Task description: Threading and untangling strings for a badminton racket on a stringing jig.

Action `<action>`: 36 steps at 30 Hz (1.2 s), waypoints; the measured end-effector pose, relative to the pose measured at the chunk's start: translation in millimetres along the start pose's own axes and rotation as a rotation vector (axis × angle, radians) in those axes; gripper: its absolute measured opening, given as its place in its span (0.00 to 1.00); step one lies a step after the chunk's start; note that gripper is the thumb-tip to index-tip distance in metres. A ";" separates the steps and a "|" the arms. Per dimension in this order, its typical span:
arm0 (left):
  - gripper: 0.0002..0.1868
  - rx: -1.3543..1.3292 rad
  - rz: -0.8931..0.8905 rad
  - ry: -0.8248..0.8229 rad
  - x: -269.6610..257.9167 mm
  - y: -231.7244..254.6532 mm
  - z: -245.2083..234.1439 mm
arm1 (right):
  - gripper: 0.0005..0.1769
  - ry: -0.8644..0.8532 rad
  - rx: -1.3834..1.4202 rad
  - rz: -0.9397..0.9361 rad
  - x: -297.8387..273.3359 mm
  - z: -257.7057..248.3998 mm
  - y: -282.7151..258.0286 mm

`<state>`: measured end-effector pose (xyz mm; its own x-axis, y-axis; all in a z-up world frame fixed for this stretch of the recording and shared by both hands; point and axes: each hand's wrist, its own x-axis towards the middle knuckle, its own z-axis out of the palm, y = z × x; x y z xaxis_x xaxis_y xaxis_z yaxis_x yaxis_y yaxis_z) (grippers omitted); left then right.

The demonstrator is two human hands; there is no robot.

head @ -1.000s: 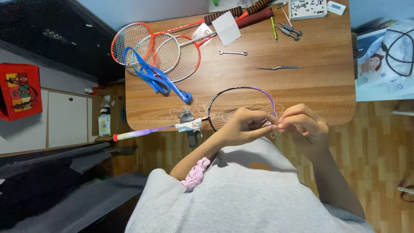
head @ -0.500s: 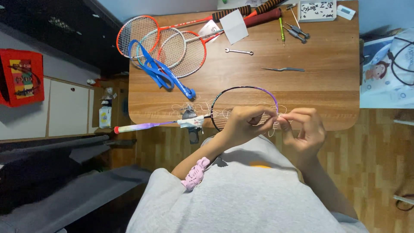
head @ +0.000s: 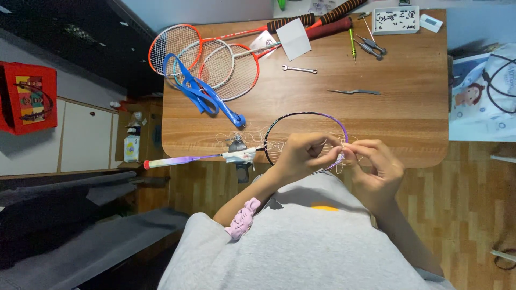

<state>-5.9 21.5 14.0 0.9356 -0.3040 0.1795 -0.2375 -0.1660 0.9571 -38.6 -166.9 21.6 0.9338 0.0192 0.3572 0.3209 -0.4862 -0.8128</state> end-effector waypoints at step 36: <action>0.15 -0.671 -0.522 -0.111 -13.6 -22.9 16.9 | 0.04 -0.019 0.568 0.610 -13.5 2.1 0.3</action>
<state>-17.6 13.6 -14.2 0.8426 -0.4394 -0.3113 0.4543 0.2695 0.8491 -50.8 -165.5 15.5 0.9704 -0.0879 -0.2251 -0.2164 0.0983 -0.9713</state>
